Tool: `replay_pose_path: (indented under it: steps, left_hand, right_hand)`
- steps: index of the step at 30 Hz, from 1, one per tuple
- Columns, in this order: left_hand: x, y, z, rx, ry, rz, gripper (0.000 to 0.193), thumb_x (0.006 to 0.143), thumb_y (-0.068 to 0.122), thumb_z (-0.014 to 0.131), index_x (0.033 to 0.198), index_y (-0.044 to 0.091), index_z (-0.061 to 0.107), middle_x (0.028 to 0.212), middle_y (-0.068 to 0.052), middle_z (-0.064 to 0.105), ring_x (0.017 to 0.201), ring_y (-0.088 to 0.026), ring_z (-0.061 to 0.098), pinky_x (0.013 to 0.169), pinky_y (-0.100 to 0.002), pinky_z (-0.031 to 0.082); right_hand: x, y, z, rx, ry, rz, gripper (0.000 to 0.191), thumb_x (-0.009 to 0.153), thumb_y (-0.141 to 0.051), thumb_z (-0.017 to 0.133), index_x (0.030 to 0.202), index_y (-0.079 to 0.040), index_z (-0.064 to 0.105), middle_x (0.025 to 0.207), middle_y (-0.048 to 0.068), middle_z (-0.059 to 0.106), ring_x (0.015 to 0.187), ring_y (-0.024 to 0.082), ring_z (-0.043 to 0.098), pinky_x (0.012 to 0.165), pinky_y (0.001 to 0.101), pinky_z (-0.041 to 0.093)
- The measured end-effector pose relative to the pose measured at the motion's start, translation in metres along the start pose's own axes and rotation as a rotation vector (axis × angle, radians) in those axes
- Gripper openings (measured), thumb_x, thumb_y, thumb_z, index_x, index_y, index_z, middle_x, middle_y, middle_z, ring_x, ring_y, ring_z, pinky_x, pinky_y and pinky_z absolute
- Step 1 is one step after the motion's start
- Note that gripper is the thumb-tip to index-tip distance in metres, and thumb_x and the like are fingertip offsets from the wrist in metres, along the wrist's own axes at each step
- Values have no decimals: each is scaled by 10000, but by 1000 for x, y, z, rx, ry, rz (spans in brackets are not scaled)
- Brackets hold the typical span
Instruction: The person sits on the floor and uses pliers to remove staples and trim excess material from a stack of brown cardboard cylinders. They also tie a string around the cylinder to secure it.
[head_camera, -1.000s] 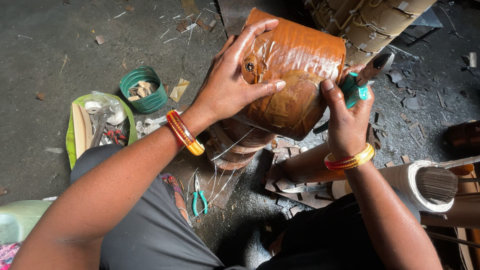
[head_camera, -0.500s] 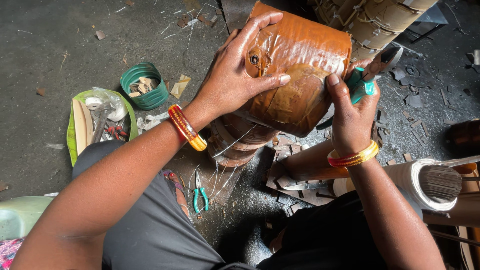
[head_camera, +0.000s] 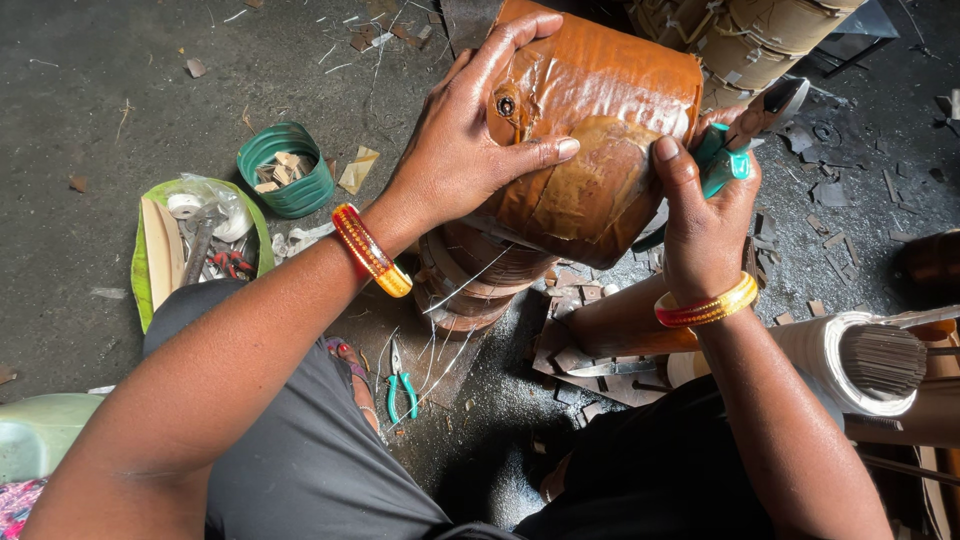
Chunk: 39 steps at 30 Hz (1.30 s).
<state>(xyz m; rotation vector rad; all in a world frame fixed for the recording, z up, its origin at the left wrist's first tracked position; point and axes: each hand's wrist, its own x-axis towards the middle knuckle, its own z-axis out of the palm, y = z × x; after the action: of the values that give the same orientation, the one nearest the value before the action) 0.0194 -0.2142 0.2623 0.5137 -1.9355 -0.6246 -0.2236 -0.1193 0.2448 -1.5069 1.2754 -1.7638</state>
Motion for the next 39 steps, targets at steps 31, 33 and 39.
replay_pose_path:
  steps: [31,33,39]
  left_hand:
    - [1,-3,3,2,6,34,833,912,254,970,1555,174,447,1589,-42,538,1523,-247,499,1319,-402,399]
    - [0,-4,3,-2,9,41,830,917,255,969,1557,173,447,1589,-45,538,1525,-251,500,1319,-406,399]
    - [-5,-9,1,8,8,68,785,957,279,969,1521,173,434,1521,-38,548,1443,-225,554,1295,-391,470]
  right_hand:
    - [0,8,-4,42,-8,-11,203,1129,-134,674,1227,-79,505,1001,-19,562,874,52,541,833,245,480]
    - [0,8,-4,28,-8,-19,208,1132,-130,674,1242,-76,506,1009,-20,563,885,51,542,839,244,480]
    - [-1,11,-3,24,-14,-32,197,1149,-121,675,1201,-66,493,1012,-20,555,887,52,541,794,220,476]
